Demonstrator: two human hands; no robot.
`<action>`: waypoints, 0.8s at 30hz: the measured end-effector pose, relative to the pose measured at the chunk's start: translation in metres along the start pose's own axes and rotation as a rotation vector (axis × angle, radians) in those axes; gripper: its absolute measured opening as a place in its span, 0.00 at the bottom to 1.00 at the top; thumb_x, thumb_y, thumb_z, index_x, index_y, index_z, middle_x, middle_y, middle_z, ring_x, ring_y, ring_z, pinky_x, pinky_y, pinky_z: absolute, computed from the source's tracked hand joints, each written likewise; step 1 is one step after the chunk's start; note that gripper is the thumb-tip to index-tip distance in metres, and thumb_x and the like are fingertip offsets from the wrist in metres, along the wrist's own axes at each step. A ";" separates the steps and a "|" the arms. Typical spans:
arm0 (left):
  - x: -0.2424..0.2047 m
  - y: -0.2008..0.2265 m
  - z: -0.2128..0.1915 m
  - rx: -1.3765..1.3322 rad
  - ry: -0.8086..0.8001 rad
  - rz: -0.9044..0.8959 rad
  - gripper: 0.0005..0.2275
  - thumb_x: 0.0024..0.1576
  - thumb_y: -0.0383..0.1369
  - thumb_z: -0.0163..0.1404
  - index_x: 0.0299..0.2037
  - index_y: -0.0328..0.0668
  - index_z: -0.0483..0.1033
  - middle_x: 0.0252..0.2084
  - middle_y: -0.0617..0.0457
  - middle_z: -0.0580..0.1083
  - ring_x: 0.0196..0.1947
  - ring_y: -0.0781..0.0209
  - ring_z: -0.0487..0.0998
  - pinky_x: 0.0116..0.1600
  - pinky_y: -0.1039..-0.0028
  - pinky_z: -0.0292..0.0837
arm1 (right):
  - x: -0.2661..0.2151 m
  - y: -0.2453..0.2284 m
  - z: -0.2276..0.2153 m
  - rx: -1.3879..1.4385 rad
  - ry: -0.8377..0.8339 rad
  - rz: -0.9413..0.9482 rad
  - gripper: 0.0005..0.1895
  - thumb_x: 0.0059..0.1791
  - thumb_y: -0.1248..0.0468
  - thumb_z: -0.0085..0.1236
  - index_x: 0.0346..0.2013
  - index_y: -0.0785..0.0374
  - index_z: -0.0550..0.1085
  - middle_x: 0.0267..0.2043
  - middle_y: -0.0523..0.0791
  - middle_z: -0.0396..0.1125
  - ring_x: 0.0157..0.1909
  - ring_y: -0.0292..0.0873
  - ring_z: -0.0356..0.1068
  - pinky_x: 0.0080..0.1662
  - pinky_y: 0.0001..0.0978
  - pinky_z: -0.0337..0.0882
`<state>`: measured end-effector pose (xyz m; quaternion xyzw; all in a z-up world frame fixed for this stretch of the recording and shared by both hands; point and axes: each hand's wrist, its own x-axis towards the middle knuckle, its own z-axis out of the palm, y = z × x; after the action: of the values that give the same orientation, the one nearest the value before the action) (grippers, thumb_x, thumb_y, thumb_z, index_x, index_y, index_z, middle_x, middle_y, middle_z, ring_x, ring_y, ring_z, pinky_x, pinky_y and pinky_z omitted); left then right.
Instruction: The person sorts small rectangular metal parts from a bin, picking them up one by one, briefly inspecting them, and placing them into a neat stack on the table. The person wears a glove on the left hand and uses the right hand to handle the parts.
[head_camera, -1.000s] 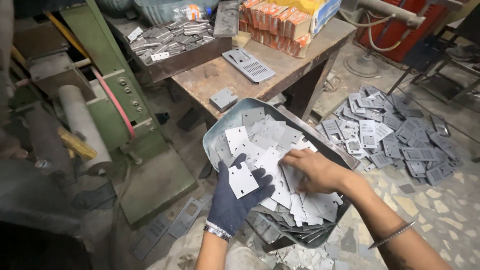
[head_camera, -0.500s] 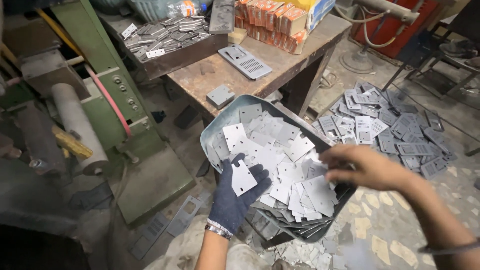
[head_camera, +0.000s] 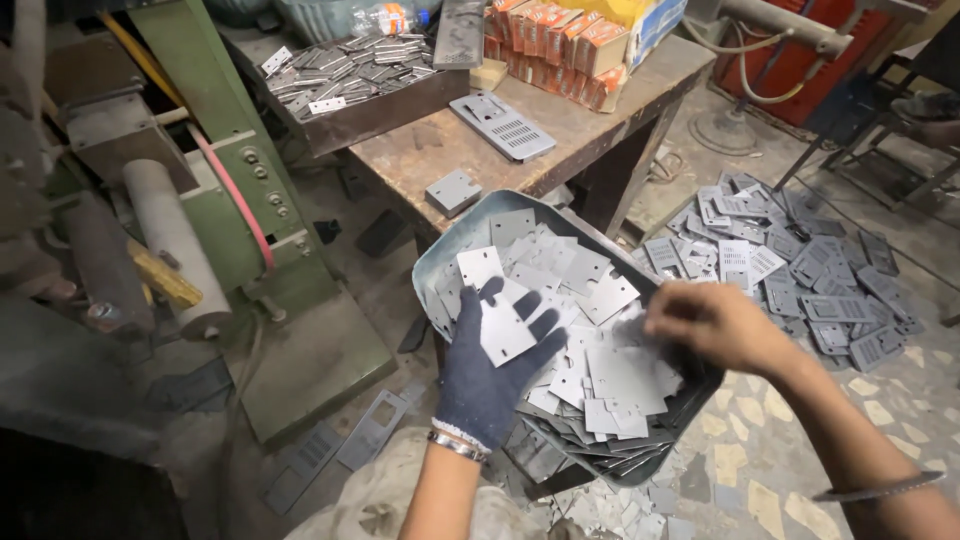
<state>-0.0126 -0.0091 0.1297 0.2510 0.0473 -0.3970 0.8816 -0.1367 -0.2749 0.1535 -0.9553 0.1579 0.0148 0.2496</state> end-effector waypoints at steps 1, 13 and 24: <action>0.000 -0.002 0.005 -0.003 0.002 0.004 0.26 0.59 0.53 0.41 0.63 0.48 0.65 0.54 0.40 0.73 0.50 0.43 0.78 0.56 0.50 0.77 | 0.004 -0.004 0.002 -0.002 -0.003 -0.004 0.14 0.46 0.54 0.65 0.41 0.56 0.79 0.40 0.44 0.76 0.42 0.42 0.76 0.48 0.38 0.76; 0.028 -0.041 -0.048 -0.236 -0.096 -0.044 0.18 0.64 0.48 0.46 0.59 0.53 0.69 0.48 0.46 0.74 0.43 0.53 0.77 0.48 0.62 0.76 | 0.006 -0.057 0.043 0.157 0.252 -0.503 0.13 0.49 0.60 0.65 0.46 0.60 0.78 0.47 0.48 0.76 0.47 0.46 0.77 0.48 0.36 0.75; 0.016 -0.043 -0.043 -0.113 0.049 -0.009 0.21 0.61 0.47 0.47 0.62 0.51 0.69 0.50 0.47 0.74 0.51 0.54 0.75 0.57 0.53 0.75 | 0.010 -0.040 0.031 -0.287 -0.099 -0.123 0.37 0.31 0.55 0.80 0.48 0.59 0.68 0.45 0.48 0.68 0.53 0.54 0.69 0.54 0.45 0.69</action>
<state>-0.0281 -0.0234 0.0703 0.2103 0.0925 -0.3915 0.8910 -0.1130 -0.2297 0.1446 -0.9871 0.0829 0.0689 0.1184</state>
